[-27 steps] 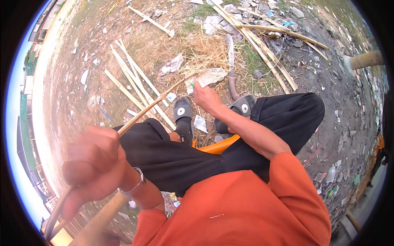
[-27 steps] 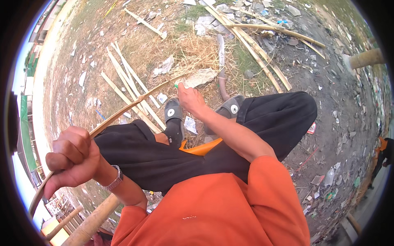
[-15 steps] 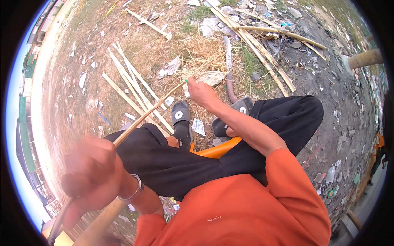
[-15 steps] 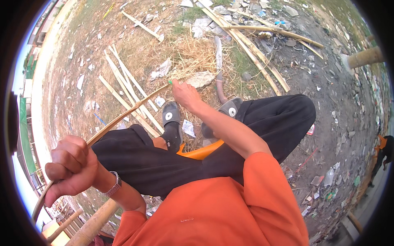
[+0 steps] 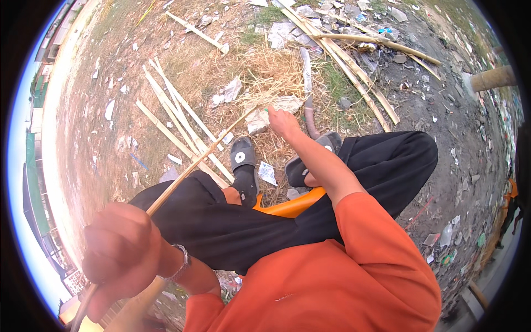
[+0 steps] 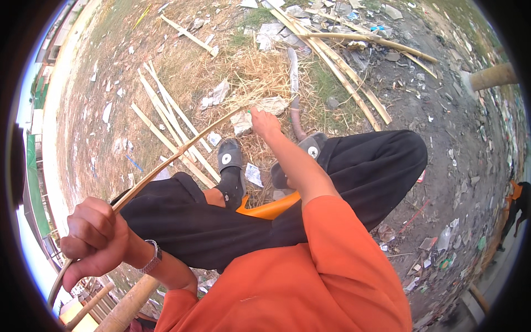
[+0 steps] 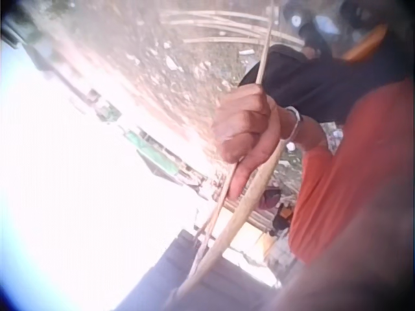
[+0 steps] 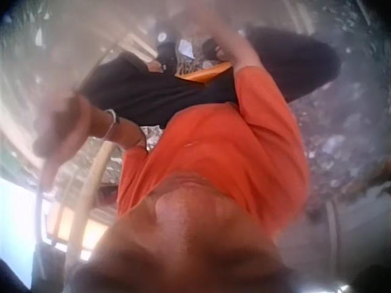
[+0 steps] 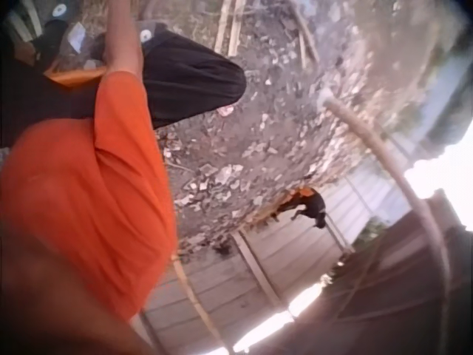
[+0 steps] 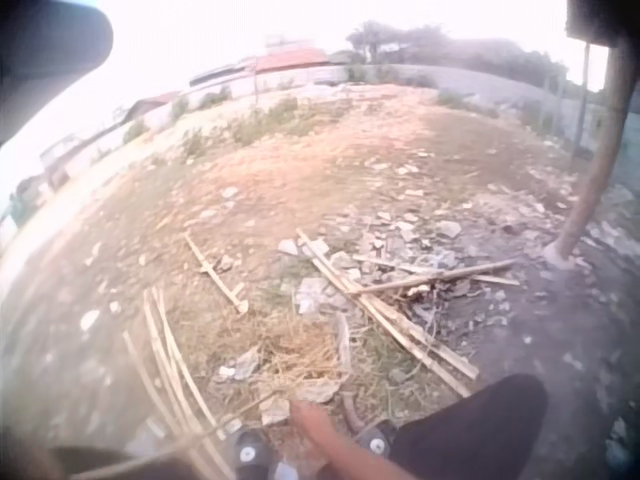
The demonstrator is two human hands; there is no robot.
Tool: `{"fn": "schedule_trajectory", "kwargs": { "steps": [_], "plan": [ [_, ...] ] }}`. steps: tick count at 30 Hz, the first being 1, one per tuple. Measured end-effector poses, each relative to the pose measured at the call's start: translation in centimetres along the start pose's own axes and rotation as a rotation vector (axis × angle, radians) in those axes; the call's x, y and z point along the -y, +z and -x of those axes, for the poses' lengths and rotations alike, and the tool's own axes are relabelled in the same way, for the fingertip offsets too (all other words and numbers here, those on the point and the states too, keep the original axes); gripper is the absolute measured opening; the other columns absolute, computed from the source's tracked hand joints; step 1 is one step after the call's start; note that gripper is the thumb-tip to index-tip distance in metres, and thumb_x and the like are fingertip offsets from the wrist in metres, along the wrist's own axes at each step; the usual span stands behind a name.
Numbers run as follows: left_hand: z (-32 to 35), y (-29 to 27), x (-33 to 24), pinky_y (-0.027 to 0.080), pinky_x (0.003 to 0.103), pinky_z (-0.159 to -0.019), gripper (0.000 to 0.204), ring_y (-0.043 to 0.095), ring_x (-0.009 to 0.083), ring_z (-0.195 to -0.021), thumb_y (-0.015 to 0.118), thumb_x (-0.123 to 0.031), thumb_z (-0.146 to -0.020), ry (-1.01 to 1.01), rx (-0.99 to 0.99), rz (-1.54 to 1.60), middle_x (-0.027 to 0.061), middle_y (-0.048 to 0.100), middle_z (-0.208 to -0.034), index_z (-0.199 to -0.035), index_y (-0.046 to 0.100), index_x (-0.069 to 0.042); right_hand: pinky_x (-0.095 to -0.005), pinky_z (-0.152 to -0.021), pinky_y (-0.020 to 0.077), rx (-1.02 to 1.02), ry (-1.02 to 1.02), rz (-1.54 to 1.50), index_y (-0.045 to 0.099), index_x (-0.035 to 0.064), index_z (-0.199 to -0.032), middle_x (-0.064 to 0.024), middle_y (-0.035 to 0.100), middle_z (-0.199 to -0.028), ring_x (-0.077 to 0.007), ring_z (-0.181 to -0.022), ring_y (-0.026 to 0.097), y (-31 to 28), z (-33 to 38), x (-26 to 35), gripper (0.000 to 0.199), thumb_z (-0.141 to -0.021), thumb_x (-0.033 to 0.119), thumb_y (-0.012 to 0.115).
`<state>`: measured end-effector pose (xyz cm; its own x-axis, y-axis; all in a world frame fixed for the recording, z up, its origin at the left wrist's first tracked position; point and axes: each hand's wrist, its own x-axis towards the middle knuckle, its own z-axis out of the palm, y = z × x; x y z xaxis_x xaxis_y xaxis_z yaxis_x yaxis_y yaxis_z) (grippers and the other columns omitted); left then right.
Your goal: The person sits cross-legged on a small stool outdoors and uses a green utility knife to sharpen the end of a thin bamboo stick. They repeatedly scrape the knife along the stick to create a point, occasionally rotating the stick to work on different sides. A machete is visible on the ground nearby.
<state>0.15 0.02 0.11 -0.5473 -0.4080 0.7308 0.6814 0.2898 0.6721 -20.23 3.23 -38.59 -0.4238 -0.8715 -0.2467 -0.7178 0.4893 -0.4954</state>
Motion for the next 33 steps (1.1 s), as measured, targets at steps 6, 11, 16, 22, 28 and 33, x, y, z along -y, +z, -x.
{"fn": "schedule_trajectory", "kwargs": {
  "steps": [6, 11, 16, 22, 28, 33],
  "plan": [
    [0.1, -0.9, -0.1, 0.006, 0.022, -0.036, 0.062, 0.009, 0.0043, -0.036, 0.040, -0.068, -0.088, -0.014, -0.051, 0.005, -0.0057, 0.017, -0.043, -0.059, 0.023, -0.016, -0.0480, -0.064, 0.0539, 0.076, -0.163, 0.240, 0.045, 0.0057, -0.104, -0.0170, 0.067, -0.080, -0.0324, -0.078, 0.068, -0.8, -2.4, -2.3, 0.016, -0.088, 0.006, 0.046],
    [0.6, -1.0, -0.4, 0.006, 0.024, -0.039, 0.063, 0.009, 0.0051, -0.039, 0.039, -0.072, -0.085, -0.022, -0.207, 0.014, -0.0054, 0.018, -0.044, -0.060, 0.025, -0.015, -0.0385, -0.054, 0.0521, -0.292, -0.481, 0.947, 0.051, 0.0018, -0.107, -0.0123, 0.062, -0.076, -0.0285, -0.066, 0.065, -5.6, -3.5, -2.3, 0.021, -0.086, 0.007, 0.051],
    [0.8, -1.0, -0.3, 0.006, 0.025, -0.041, 0.065, 0.007, 0.0059, -0.042, 0.040, -0.075, -0.083, -0.012, -0.319, -0.022, -0.0052, 0.018, -0.045, -0.060, 0.025, -0.015, -0.0500, -0.058, 0.0481, -0.178, -0.208, 0.002, 0.050, 0.0011, -0.103, -0.0216, 0.059, -0.066, -0.0382, -0.063, 0.061, -10.7, 0.5, 2.1, 0.018, -0.092, 0.015, 0.048],
    [0.3, -1.1, -0.3, 0.008, 0.024, -0.036, 0.069, 0.013, 0.0068, -0.035, 0.036, -0.075, -0.083, 0.057, -0.002, 0.079, -0.0039, 0.021, -0.043, -0.060, 0.026, -0.011, -0.0553, -0.061, 0.0403, -0.037, -0.242, -0.572, 0.045, 0.0011, -0.100, -0.0273, 0.055, -0.064, -0.0493, -0.065, 0.055, -14.6, 9.6, 12.2, 0.020, -0.095, 0.020, 0.045],
    [0.0, -0.6, -0.2, 0.010, 0.023, -0.033, 0.068, 0.015, 0.0074, -0.031, 0.038, -0.072, -0.085, 0.077, 0.120, 0.121, -0.0043, 0.020, -0.041, -0.059, 0.025, -0.010, -0.0587, -0.062, 0.0429, -0.042, -0.159, -0.388, 0.046, 0.0027, -0.102, -0.0307, 0.057, -0.066, -0.0514, -0.066, 0.057, -12.7, 10.6, 12.0, 0.019, -0.094, 0.020, 0.047],
    [-0.2, -0.7, 0.0, 0.010, 0.023, -0.033, 0.068, 0.015, 0.0070, -0.032, 0.038, -0.072, -0.085, 0.088, 0.084, 0.115, -0.0042, 0.021, -0.042, -0.059, 0.025, -0.011, -0.0549, -0.055, 0.0439, -0.168, -0.209, -0.396, 0.045, 0.0017, -0.099, -0.0272, 0.057, -0.061, -0.0480, -0.060, 0.057, -10.1, 11.1, 12.1, 0.018, -0.094, 0.018, 0.048]
  ]
}}
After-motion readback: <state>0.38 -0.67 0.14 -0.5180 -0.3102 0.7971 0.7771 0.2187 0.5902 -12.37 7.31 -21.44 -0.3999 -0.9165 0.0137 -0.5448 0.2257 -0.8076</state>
